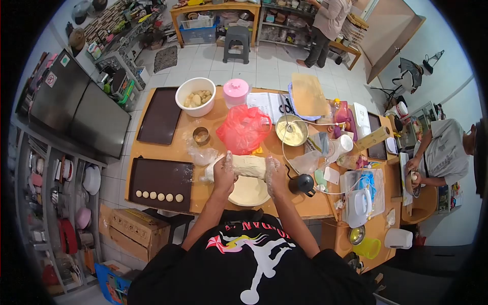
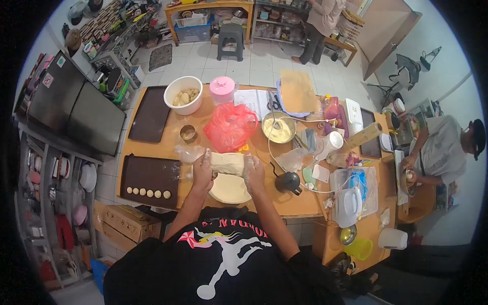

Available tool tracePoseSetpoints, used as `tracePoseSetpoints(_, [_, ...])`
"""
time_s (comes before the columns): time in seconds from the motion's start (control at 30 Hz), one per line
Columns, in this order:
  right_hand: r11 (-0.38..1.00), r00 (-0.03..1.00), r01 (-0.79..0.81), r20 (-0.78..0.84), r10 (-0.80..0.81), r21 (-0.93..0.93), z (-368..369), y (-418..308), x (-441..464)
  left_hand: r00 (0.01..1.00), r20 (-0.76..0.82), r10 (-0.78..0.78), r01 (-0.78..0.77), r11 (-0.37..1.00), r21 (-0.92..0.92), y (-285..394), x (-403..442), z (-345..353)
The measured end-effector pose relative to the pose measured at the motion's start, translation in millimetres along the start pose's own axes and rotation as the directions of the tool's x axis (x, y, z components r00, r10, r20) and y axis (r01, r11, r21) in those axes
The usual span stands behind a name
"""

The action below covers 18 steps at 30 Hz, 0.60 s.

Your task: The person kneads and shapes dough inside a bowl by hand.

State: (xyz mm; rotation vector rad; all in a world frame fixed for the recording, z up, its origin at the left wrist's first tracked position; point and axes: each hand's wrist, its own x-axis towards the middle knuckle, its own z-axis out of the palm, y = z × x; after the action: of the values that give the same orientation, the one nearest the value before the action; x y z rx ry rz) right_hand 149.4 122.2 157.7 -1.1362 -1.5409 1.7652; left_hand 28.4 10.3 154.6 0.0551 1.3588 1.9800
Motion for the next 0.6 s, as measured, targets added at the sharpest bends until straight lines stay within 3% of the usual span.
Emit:
tracePoseSetpoints(0.1, [0.903, 0.994, -0.084, 0.100, 0.046, 0.421, 2, -2, -2, 0.992, 0.083, -0.092, 0.100, 0.990, -0.095, 7, -6, 3])
tracePoseSetpoints(0.17, [0.776, 0.959, -0.261, 0.249, 0.138, 0.574, 1, -9, -5, 0.966, 0.161, -0.202, 0.231, 0.954, -0.192, 9, -14, 13])
tracePoseSetpoints(0.2, [0.695, 0.928, -0.352, 0.332, 0.170, 0.627, 1, -13, -7, 0.953, 0.240, -0.185, 0.222, 0.965, -0.137, 5, -17, 12])
tracePoseSetpoints(0.27, [0.672, 0.821, -0.465, 0.565, 0.082, 0.577, -4, -11, -6, 0.907, 0.392, -0.153, 0.178, 0.984, -0.027, -8, -16, 6])
tracePoseSetpoints(0.3, [0.663, 0.746, -0.516, 0.665, 0.037, 0.542, -6, -10, -6, 0.941, 0.339, -0.012, 0.013, 1.000, 0.000, -19, -13, 7])
tracePoseSetpoints(0.37, [0.654, 0.785, -0.528, 0.604, 0.134, 0.542, 7, -14, -13, 0.928, 0.254, 0.274, -0.302, 0.950, 0.080, -42, -7, 13])
tracePoseSetpoints(0.4, [0.648, 0.802, -0.533, 0.569, 0.182, 0.544, 12, -15, -15, 0.913, 0.395, 0.098, -0.059, 0.992, -0.109, -21, -23, 17])
tracePoseSetpoints(0.5, [0.813, 0.886, -0.392, 0.414, 0.208, 0.430, 14, -17, -14, 0.939, 0.331, -0.092, 0.195, 0.936, -0.293, -30, -33, 20])
tracePoseSetpoints(0.57, [0.969, 0.963, -0.047, 0.269, -0.020, 0.243, 18, 30, 1, 0.939, 0.339, -0.061, 0.153, 0.956, -0.251, -28, -32, 19])
tracePoseSetpoints(0.6, [0.984, 0.965, 0.130, 0.214, -0.154, 0.121, 21, 29, 1, 0.944, 0.324, -0.064, 0.145, 0.962, -0.231, -30, -30, 16])
